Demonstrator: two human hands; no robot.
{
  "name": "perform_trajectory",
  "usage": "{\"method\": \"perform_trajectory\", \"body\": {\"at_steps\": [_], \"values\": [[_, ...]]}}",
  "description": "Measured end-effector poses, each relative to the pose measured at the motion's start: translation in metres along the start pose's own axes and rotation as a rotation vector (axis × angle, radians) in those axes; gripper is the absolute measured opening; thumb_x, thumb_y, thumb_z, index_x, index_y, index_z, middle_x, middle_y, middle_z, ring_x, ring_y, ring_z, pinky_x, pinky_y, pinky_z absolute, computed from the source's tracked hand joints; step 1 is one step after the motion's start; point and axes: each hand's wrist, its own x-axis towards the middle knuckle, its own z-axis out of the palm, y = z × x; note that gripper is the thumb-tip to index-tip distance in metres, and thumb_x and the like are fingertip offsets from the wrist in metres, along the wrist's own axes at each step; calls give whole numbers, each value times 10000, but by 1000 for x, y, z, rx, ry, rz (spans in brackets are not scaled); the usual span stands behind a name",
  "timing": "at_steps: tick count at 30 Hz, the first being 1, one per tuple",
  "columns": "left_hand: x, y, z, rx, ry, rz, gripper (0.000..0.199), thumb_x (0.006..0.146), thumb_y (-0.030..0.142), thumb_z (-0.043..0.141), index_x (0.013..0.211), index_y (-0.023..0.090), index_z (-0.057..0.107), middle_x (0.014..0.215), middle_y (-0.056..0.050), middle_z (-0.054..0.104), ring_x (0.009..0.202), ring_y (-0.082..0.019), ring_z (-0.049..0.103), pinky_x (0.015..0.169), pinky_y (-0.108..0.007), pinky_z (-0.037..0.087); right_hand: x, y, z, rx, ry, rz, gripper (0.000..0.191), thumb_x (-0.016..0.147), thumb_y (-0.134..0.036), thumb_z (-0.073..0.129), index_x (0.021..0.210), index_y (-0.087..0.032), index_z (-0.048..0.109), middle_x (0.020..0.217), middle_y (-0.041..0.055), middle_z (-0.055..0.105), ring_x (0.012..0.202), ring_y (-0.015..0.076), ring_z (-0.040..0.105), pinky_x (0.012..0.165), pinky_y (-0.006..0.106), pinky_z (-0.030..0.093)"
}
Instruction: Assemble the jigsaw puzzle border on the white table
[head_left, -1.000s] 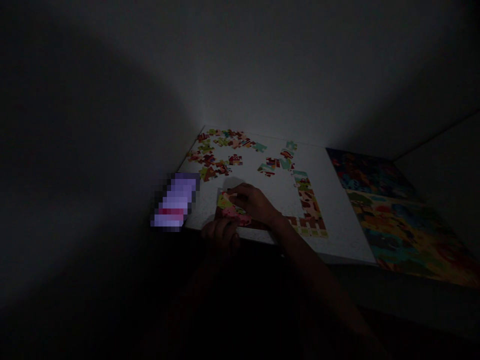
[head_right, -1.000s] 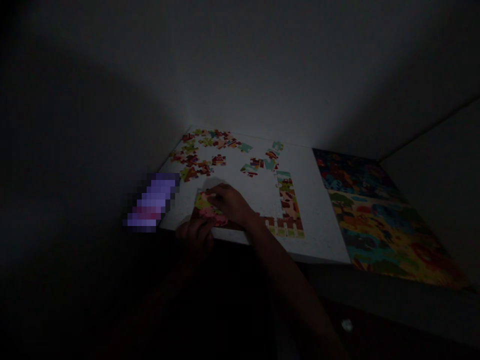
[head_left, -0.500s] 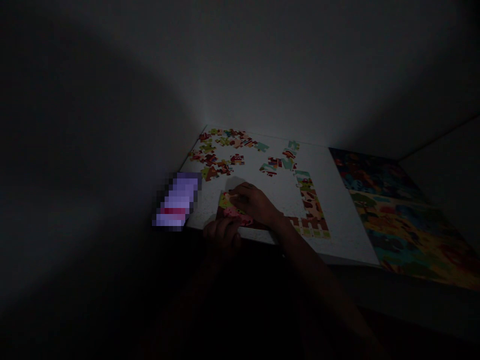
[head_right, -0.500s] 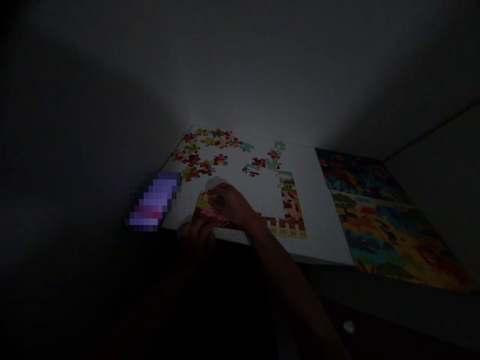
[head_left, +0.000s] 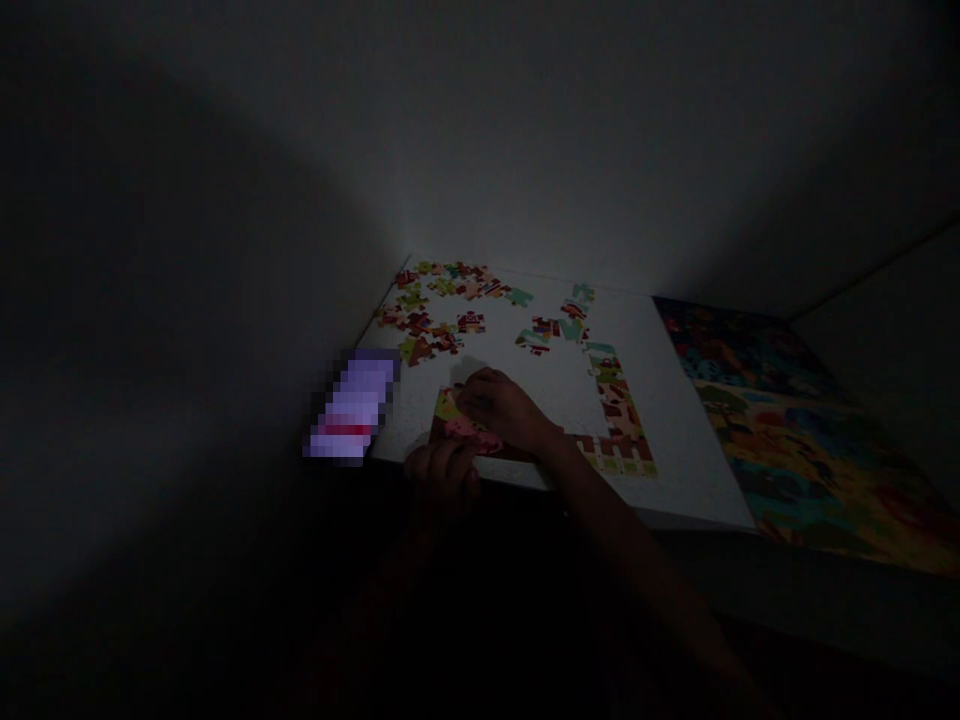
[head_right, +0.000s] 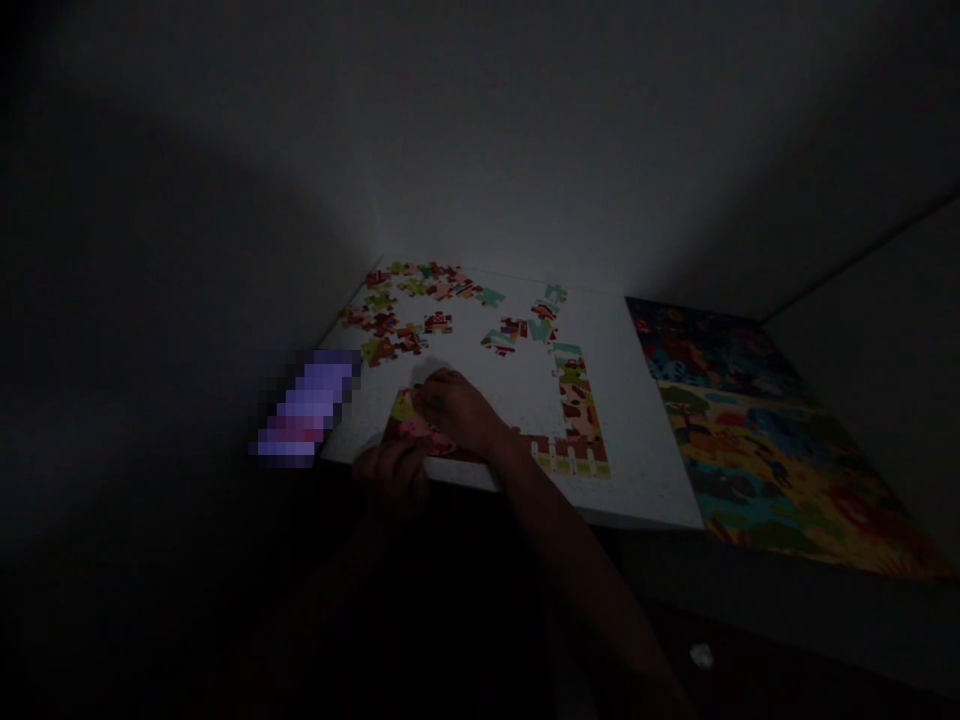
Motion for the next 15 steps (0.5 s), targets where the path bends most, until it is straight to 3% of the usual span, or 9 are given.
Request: {"method": "perform_trajectory", "body": {"at_steps": [9,15], "values": [[7,2,-8,7,-77,-28,315,927,245,427,940,212,740,961,-87,682,905,-224,559,874,-383,370,5,0,-8,125,-31,110,103,871,-131,636,887,-153,735,902,55,689,919,169,614,864,300,477],[12,4,-14,12,-88,-37,297,931,217,439,991,195,729,979,-94,687,927,-227,565,866,-378,392,14,4,-24,145,-88,217,177,898,-152,582,976,-169,740,1008,51,738,923,155,666,854,280,499]]}}
